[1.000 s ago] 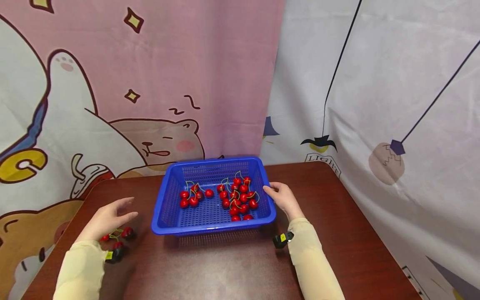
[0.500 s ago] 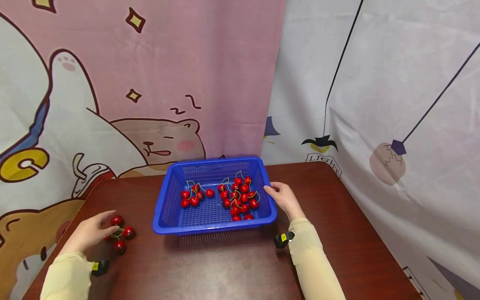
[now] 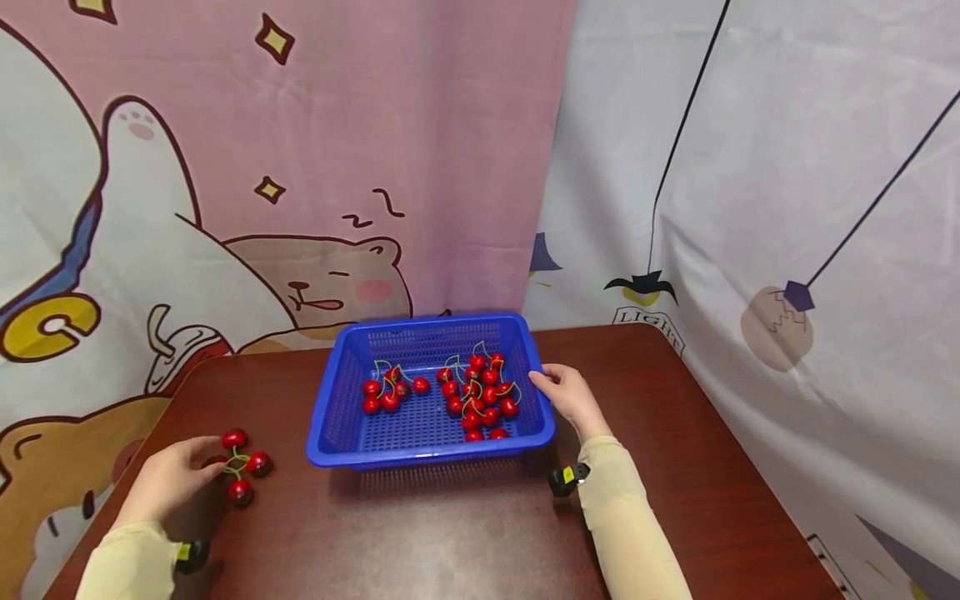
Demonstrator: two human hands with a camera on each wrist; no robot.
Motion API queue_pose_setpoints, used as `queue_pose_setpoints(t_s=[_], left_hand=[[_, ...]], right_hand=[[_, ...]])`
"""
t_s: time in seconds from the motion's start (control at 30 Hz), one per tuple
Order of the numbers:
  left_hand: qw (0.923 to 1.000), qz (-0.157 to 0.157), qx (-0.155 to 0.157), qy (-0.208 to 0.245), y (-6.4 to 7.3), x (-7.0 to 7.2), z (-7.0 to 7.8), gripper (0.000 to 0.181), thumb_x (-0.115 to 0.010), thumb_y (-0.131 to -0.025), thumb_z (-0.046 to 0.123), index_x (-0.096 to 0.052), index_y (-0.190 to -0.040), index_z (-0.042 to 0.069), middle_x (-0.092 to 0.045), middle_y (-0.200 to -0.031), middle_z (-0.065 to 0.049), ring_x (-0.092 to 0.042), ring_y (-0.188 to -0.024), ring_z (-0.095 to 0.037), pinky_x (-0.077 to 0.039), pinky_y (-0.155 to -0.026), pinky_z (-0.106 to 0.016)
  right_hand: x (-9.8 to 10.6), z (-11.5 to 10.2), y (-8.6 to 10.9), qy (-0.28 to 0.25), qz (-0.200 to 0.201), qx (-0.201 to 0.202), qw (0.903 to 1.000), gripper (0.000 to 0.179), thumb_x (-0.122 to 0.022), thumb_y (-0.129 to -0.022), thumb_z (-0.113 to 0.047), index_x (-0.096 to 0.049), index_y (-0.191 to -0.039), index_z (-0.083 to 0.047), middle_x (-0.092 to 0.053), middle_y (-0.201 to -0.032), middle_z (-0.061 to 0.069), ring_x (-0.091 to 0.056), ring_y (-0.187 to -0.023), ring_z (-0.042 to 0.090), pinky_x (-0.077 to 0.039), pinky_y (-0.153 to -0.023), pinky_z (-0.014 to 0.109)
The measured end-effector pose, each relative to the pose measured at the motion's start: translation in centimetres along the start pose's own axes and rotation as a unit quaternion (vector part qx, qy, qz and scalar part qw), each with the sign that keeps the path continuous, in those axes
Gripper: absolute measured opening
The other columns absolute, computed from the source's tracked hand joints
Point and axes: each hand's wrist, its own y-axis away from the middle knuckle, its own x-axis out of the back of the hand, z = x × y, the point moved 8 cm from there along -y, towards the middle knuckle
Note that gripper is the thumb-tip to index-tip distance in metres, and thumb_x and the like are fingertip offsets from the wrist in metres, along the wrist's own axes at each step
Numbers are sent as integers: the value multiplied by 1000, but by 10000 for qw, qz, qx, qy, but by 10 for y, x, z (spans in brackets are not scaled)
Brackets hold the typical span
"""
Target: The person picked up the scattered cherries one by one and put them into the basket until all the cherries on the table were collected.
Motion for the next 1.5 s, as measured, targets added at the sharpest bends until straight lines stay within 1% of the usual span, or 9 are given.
queue_pose_setpoints(t_s=[0.2, 0.37, 0.57, 0.67, 0.87, 1.07, 1.2, 1.37, 1.5], left_hand=[[10000, 39, -22, 52, 1, -7, 4, 28, -77, -80, 3, -68, -103, -9, -69, -94, -21, -64, -83, -34, -51, -74, -55], [9998, 126, -138, -117, -1, -13, 7, 17, -76, -79, 3, -71, -94, -4, -69, -87, -15, -63, -77, -30, -50, -71, -52], [9991, 147, -188, -364, -5, -20, 5, 12, -72, -80, 3, -70, -90, -3, -69, -87, -17, -64, -80, -37, -49, -73, -56], [9987, 132, -176, -454, -5, -23, 4, 9, -71, -79, 2, -70, -88, -1, -69, -85, -15, -64, -77, -35, -48, -71, -55], [9985, 148, -165, -507, -7, -24, 6, 10, -70, -79, 0, -71, -89, 0, -70, -86, -16, -64, -77, -36, -49, -70, -54], [9975, 297, -306, -557, -8, -27, 7, 11, -69, -77, -4, -71, -86, 0, -70, -83, -16, -64, -77, -37, -50, -69, -55], [9976, 283, -251, -581, -10, -28, 8, 11, -68, -76, -5, -71, -84, 1, -70, -83, -16, -64, -79, -39, -50, -70, -56], [9974, 247, -222, -644, -13, -28, 9, 10, -68, -76, -4, -70, -83, 2, -69, -82, -16, -64, -78, -39, -50, -71, -56], [9971, 299, -286, -637, -13, -23, 11, 8, -69, -76, -3, -70, -80, 4, -68, -79, -14, -63, -73, -35, -50, -68, -55]], right_hand=[[0, -1, 1, 17, 20, -17, 10000, 49, -61, -99, -33, -59, -127, 6, -69, -106, 20, -69, -79, 22, -57, -74, 36], [0, -1, 0, 47, 28, 4, 10000, 47, -61, -99, -33, -60, -127, 6, -69, -107, 20, -69, -80, 22, -57, -75, 36], [0, -2, 0, 17, 41, 62, 10000, 46, -61, -99, -31, -60, -126, 6, -69, -105, 19, -69, -79, 22, -57, -74, 35], [0, -3, 0, 5, 28, 91, 10000, 46, -61, -99, -31, -60, -126, 6, -69, -105, 19, -69, -79, 22, -57, -73, 35], [0, -2, 0, 40, 27, 47, 10000, 48, -61, -99, -32, -59, -127, 6, -69, -105, 19, -69, -79, 22, -57, -74, 36], [0, -2, 1, 33, 3, 33, 10000, 48, -60, -99, -32, -59, -128, 6, -69, -106, 20, -69, -80, 22, -57, -74, 36], [0, -3, 1, 29, 19, 26, 10000, 49, -61, -99, -32, -59, -128, 7, -68, -107, 21, -69, -80, 22, -58, -73, 37], [0, -3, 1, 44, 10, 15, 10000, 48, -61, -99, -31, -58, -128, 7, -68, -107, 21, -69, -80, 22, -58, -74, 37], [0, -2, 1, 56, 0, 29, 10000, 48, -60, -100, -31, -58, -128, 7, -68, -107, 20, -69, -80, 22, -57, -74, 37]])
